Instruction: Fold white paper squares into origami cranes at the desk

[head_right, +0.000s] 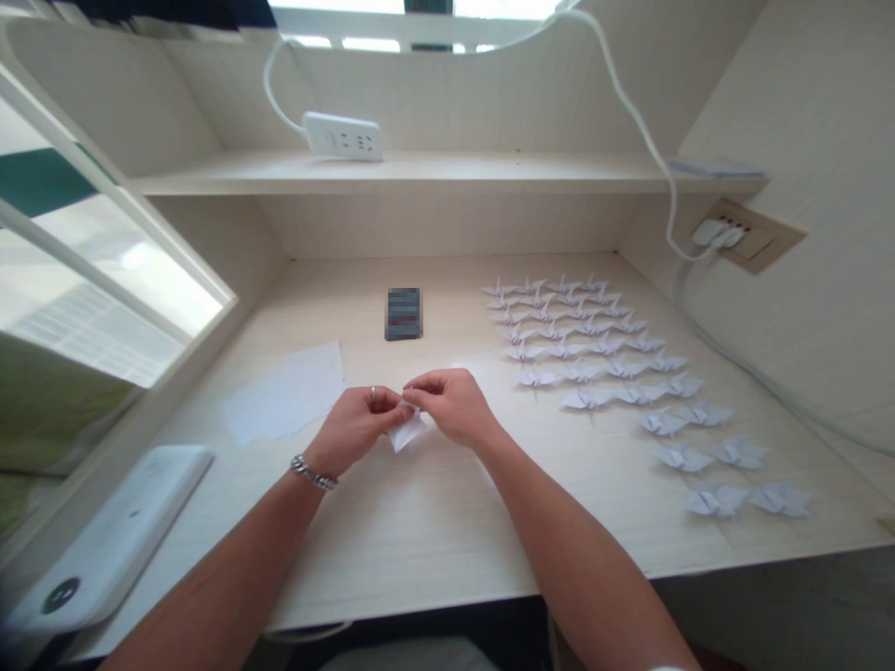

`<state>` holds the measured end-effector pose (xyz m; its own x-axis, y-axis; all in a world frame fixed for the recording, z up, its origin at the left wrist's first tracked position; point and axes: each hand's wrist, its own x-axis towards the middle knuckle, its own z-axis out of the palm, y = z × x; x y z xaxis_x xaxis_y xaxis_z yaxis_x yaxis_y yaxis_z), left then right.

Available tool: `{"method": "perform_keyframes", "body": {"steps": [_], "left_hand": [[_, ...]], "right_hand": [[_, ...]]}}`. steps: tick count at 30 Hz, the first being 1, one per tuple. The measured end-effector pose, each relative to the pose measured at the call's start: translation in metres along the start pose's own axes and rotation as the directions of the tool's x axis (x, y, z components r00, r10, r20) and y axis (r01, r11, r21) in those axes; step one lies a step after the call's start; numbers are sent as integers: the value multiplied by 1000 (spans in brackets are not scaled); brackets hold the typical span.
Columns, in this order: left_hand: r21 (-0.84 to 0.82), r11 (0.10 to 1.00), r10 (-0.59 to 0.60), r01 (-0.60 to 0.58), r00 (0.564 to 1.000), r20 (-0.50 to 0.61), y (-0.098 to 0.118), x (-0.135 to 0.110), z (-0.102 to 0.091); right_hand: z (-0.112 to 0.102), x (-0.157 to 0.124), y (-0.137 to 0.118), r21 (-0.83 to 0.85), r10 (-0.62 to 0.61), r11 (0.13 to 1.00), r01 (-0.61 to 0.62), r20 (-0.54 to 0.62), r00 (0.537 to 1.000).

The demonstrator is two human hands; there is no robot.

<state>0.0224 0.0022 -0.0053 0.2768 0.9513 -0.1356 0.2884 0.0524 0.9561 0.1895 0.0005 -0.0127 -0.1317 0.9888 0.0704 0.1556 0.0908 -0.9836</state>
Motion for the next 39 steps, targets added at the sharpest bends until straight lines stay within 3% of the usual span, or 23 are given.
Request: {"method": "perform_keyframes", "body": {"steps": [9, 14, 19, 23, 28, 36, 39], "left_hand": [[-54, 995, -86, 89, 995, 52, 3, -1, -3], [-116, 984, -127, 134, 990, 63, 7, -3, -4], [-78, 987, -132, 139, 988, 85, 5, -3, -4], [-41, 991, -123, 128, 985, 123, 1, -2, -4], [-64, 989, -125, 135, 982, 142, 3, -2, -5], [-124, 979, -145, 160, 981, 126, 6, -4, -5], [-108, 982, -144, 157, 983, 116, 3, -3, -5]], "right_hand": [[6, 2, 3, 19, 25, 999, -25, 9, 1000], [3, 4, 2, 136, 41, 990, -40, -4, 999], [1, 0, -1, -87, -18, 996, 27, 98, 995], [4, -3, -4, -223, 6, 975, 9, 70, 998], [7, -2, -6, -131, 78, 989, -74, 25, 997], [3, 0, -2, -83, 38, 996, -31, 81, 996], [1, -1, -6, -123, -25, 992, 37, 101, 995]]}}
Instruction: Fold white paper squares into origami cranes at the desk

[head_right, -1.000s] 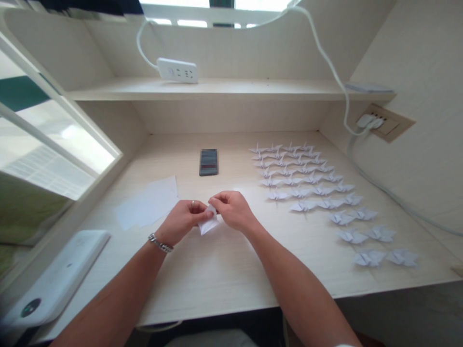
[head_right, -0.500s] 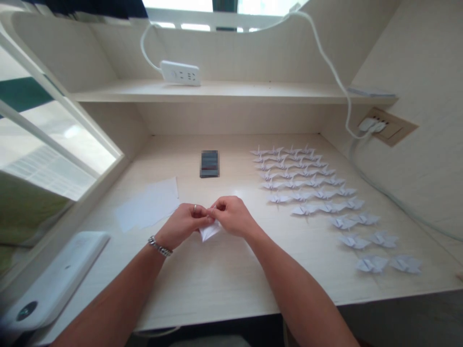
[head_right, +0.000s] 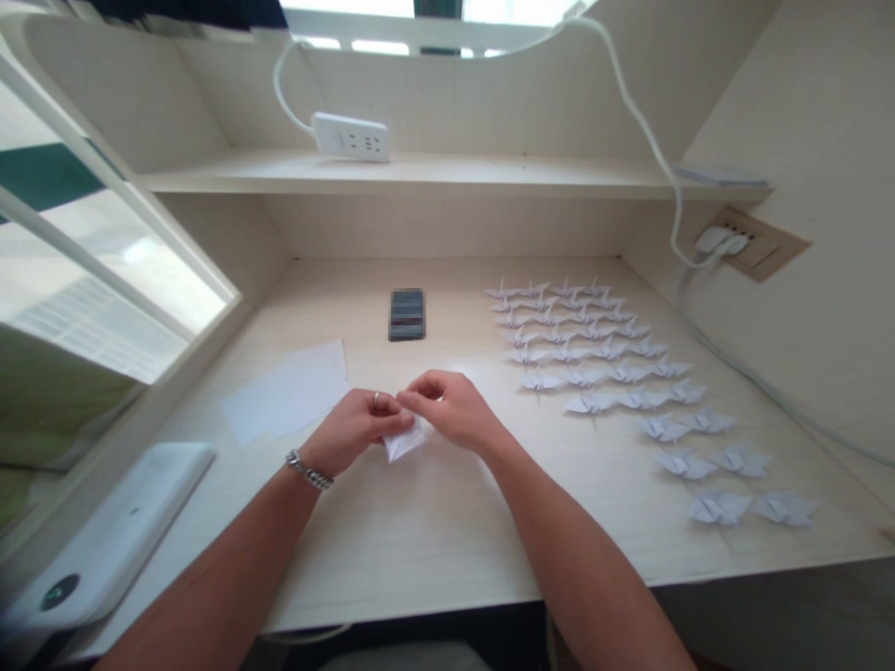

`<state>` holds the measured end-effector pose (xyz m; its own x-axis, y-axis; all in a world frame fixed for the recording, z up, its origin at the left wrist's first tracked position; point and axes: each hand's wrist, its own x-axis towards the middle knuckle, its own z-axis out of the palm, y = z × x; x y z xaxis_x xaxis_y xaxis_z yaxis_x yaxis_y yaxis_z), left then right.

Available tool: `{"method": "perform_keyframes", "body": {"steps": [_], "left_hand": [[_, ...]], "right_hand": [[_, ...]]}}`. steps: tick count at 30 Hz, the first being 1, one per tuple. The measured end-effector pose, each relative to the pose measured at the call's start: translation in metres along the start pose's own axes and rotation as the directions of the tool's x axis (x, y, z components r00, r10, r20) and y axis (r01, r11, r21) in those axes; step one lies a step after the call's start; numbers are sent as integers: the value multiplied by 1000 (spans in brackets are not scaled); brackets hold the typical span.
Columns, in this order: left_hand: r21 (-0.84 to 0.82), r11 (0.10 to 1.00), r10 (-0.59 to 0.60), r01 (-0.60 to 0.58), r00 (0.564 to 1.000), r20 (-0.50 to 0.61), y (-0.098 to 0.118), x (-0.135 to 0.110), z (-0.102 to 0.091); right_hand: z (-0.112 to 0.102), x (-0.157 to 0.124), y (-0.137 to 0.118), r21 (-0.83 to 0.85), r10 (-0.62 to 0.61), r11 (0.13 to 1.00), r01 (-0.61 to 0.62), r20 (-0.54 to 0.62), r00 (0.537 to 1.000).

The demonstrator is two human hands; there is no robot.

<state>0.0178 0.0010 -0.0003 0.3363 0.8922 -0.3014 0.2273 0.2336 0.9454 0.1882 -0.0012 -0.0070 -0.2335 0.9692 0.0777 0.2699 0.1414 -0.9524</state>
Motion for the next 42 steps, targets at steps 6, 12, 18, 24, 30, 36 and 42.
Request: {"method": "perform_keyframes", "body": {"steps": [6, 12, 18, 24, 30, 36, 42], "left_hand": [[-158, 987, 38, -23, 995, 89, -3, 2, -3], [-187, 981, 52, -43, 998, 44, -2, 3, -3], [-173, 980, 88, -99, 994, -67, -1, 4, -3], [-208, 973, 83, -97, 993, -79, -4, 5, -3], [-159, 979, 109, -129, 986, -130, -2, 5, -2], [-166, 978, 112, -129, 988, -108, 1, 2, -1], [-159, 976, 131, -148, 985, -111, -1, 2, -1]], "right_hand": [[0, 1, 2, -85, 17, 996, -25, -93, 996], [1, 2, 10, 3, 43, 999, -43, -54, 998], [5, 1, 11, -15, 67, 998, -68, -77, 995], [6, 2, 11, 87, 77, 994, -70, -76, 994], [7, 2, 13, 106, 43, 994, -37, -53, 998], [10, 4, 14, 192, 34, 981, -5, -150, 988], [13, 4, 15, 269, 39, 963, -7, -116, 992]]}}
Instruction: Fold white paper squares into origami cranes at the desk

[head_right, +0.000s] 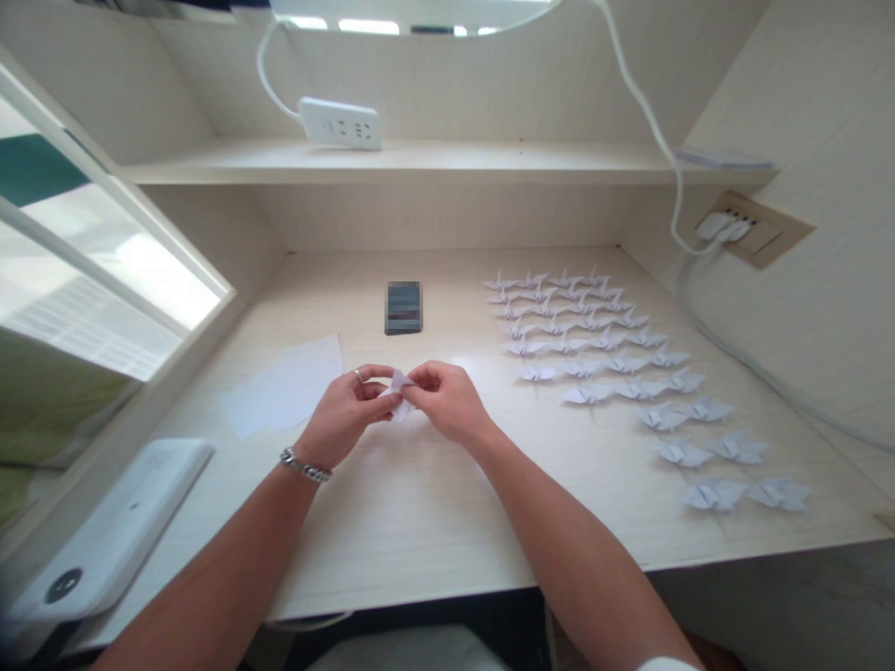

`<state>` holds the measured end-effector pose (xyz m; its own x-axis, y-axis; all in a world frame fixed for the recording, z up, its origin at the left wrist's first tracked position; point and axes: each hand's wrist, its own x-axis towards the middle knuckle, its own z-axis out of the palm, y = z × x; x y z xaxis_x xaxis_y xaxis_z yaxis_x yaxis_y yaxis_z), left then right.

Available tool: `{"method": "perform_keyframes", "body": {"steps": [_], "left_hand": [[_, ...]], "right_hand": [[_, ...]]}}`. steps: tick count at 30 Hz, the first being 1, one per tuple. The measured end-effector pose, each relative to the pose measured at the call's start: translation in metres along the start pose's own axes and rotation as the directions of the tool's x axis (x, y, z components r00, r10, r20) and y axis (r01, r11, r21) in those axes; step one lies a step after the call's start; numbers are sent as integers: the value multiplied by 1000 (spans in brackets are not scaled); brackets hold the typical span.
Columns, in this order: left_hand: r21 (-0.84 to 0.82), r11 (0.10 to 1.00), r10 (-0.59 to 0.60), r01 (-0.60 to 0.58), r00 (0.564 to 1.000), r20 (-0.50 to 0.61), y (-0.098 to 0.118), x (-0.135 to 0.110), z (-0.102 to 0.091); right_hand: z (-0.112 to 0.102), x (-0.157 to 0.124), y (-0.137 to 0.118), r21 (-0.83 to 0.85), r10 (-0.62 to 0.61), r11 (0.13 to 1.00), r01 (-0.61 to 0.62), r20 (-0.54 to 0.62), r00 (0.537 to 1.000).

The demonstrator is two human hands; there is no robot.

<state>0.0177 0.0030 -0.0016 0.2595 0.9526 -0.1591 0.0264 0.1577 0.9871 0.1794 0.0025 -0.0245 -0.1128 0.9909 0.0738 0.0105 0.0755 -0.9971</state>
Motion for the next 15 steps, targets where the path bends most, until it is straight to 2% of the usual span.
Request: {"method": "perform_keyframes", "body": {"steps": [7, 11, 15], "left_hand": [[53, 998, -44, 43, 998, 34, 1, -1, 5], [53, 997, -64, 61, 996, 57, 3, -2, 7], [84, 994, -79, 68, 988, 130, 4, -4, 4]], "right_hand": [[1, 1, 0, 35, -39, 998, 43, -107, 993], [0, 1, -4, 28, -26, 999, 30, -130, 991], [-3, 2, -6, 86, 17, 996, -5, -133, 991]]}}
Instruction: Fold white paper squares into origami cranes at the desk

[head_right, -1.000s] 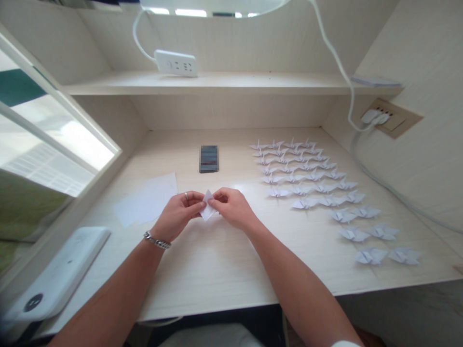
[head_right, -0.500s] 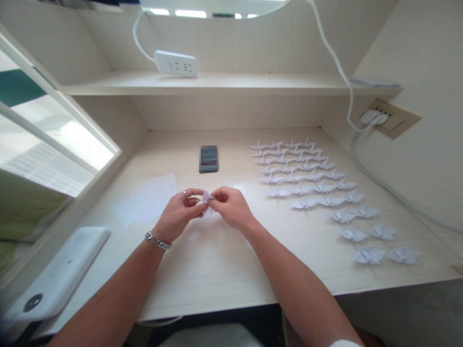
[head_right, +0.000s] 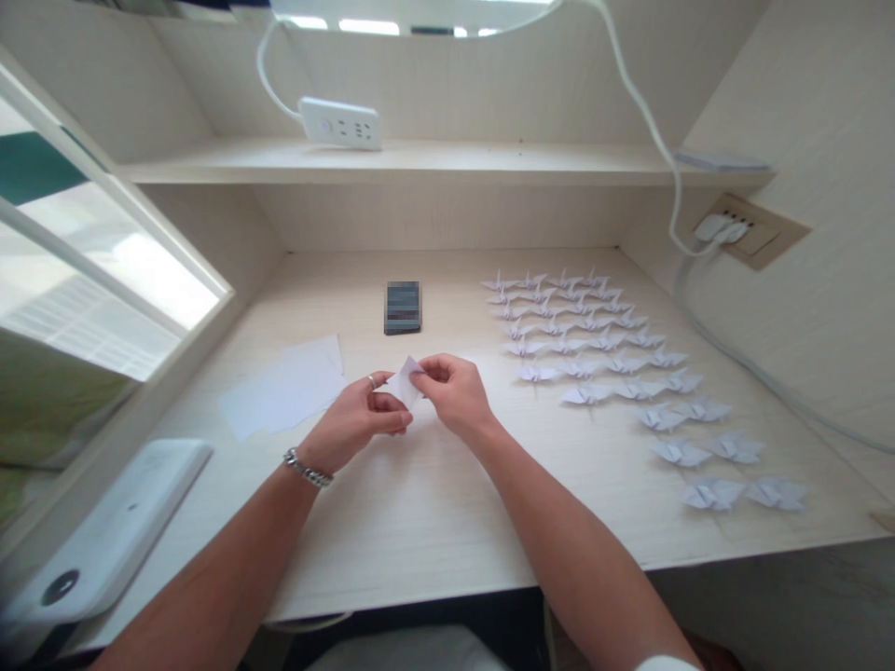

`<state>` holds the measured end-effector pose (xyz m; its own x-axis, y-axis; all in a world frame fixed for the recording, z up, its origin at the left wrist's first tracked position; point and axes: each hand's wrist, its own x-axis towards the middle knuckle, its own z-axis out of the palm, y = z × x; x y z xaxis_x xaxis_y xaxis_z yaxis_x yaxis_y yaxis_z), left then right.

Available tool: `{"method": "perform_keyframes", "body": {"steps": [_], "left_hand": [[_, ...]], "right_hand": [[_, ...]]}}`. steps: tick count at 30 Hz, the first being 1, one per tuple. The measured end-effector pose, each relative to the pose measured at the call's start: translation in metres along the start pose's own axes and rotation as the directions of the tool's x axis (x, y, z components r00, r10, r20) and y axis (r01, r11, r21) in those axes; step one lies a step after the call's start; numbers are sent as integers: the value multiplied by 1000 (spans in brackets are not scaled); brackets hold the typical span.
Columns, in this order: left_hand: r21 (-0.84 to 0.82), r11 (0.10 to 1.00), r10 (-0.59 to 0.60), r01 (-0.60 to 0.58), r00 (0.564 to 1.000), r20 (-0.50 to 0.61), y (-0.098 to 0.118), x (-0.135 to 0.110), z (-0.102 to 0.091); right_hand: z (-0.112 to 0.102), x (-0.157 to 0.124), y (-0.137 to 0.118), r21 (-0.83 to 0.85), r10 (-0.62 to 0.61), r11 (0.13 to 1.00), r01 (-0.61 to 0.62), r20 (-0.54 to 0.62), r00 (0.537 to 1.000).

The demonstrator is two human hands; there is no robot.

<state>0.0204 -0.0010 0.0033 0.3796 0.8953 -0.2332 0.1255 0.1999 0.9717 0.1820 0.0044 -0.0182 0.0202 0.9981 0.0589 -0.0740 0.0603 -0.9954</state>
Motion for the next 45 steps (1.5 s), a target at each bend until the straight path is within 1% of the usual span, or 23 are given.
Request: {"method": "perform_keyframes", "body": {"steps": [2, 6, 8, 10, 13, 16, 27, 45], "left_hand": [[-7, 1000, 16, -16, 1000, 1, 0, 0, -3], [-70, 989, 119, -127, 987, -105, -1, 2, -8], [-74, 984, 153, -164, 979, -134, -2, 3, -7], [-70, 985, 146, -158, 978, -148, -3, 5, -6], [-76, 990, 104, -120, 976, -190, -3, 5, -3], [-90, 991, 81, -102, 973, -214, -2, 4, -3], [-126, 986, 85, -112, 975, -204, -1, 4, -3], [-136, 985, 80, -108, 977, -199, -4, 5, -4]], "right_hand": [[-1, 1, 0, 48, 27, 998, -28, 10, 1000], [-1, 0, 1, 74, 67, 995, -71, 60, 996], [1, -1, 0, 63, 86, 994, -92, 90, 992], [1, -3, -1, 56, 107, 992, -115, 119, 987], [1, -4, -5, 76, 159, 982, -171, 149, 976], [0, -4, -7, 110, 207, 968, -226, 158, 966], [-1, -3, -8, 143, 212, 961, -236, 167, 963], [-1, -3, -6, 142, 206, 963, -229, 158, 966]]}}
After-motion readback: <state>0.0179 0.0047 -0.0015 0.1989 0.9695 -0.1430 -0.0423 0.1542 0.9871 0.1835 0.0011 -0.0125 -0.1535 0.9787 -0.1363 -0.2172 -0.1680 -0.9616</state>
